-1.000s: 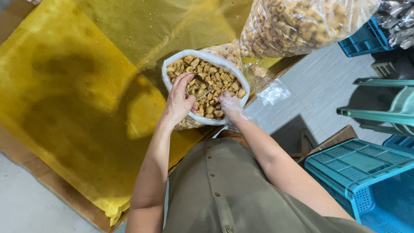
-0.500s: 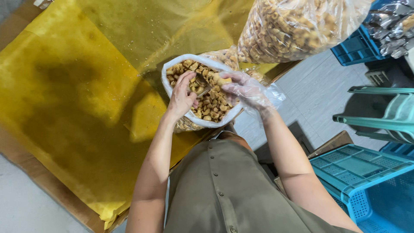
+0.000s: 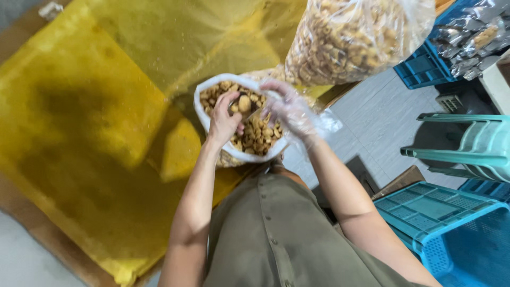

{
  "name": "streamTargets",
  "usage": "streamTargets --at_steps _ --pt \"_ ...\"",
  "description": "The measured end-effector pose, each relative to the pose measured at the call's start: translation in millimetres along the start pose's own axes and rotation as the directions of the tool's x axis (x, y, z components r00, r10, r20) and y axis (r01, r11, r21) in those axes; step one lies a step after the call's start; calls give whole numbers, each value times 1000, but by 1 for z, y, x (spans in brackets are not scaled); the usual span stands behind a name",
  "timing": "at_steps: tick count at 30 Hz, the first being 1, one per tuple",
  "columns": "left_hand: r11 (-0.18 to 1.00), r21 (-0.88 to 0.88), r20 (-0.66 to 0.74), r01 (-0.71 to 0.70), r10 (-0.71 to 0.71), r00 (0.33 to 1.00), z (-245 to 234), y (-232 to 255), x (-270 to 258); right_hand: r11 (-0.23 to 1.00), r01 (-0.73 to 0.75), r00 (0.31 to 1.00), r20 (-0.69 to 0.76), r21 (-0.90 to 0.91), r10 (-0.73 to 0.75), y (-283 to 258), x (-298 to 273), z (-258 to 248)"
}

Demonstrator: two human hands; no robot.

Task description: The person scoops cashew nuts from a large bag into small clear plastic pouches, weighs each pouch on a digital scale, and places the filled pouches into a blue crate. The person repeats this process multiple times.

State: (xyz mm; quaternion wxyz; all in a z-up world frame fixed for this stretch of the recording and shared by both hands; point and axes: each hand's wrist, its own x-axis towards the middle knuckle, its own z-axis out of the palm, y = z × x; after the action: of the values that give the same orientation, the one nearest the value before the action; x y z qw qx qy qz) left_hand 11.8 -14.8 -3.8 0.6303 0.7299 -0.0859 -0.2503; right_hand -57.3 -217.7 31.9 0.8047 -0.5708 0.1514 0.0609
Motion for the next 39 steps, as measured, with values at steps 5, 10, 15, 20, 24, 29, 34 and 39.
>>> streamTargets --at_steps 5,10,15,20,24,29,34,39 --pt "999 47 -14 4 -4 1000 -7 -4 4 994 86 996 14 60 -87 17 10 -14" --pt "995 71 -14 67 -66 998 -19 9 -1 998 57 997 -45 22 -56 19 20 -25" --pt "998 37 15 59 -60 998 -31 12 -1 998 29 994 -103 -62 -36 28 17 -9" --pt "998 56 17 3 -3 1000 -40 -2 -3 998 16 989 -143 -66 -25 33 13 -1" --pt "998 69 48 -11 7 999 -46 -3 6 998 13 976 -214 -69 -28 44 8 -1" --pt "996 83 160 -29 15 987 -46 4 2 997 45 967 -247 -68 -60 64 -15 -12" --pt "992 111 261 -62 31 965 -19 23 -9 985 109 918 -366 -131 -150 67 -36 -22" --pt "979 151 446 -135 54 893 40 58 -4 975 167 807 -548 -145 -219 57 -80 -35"
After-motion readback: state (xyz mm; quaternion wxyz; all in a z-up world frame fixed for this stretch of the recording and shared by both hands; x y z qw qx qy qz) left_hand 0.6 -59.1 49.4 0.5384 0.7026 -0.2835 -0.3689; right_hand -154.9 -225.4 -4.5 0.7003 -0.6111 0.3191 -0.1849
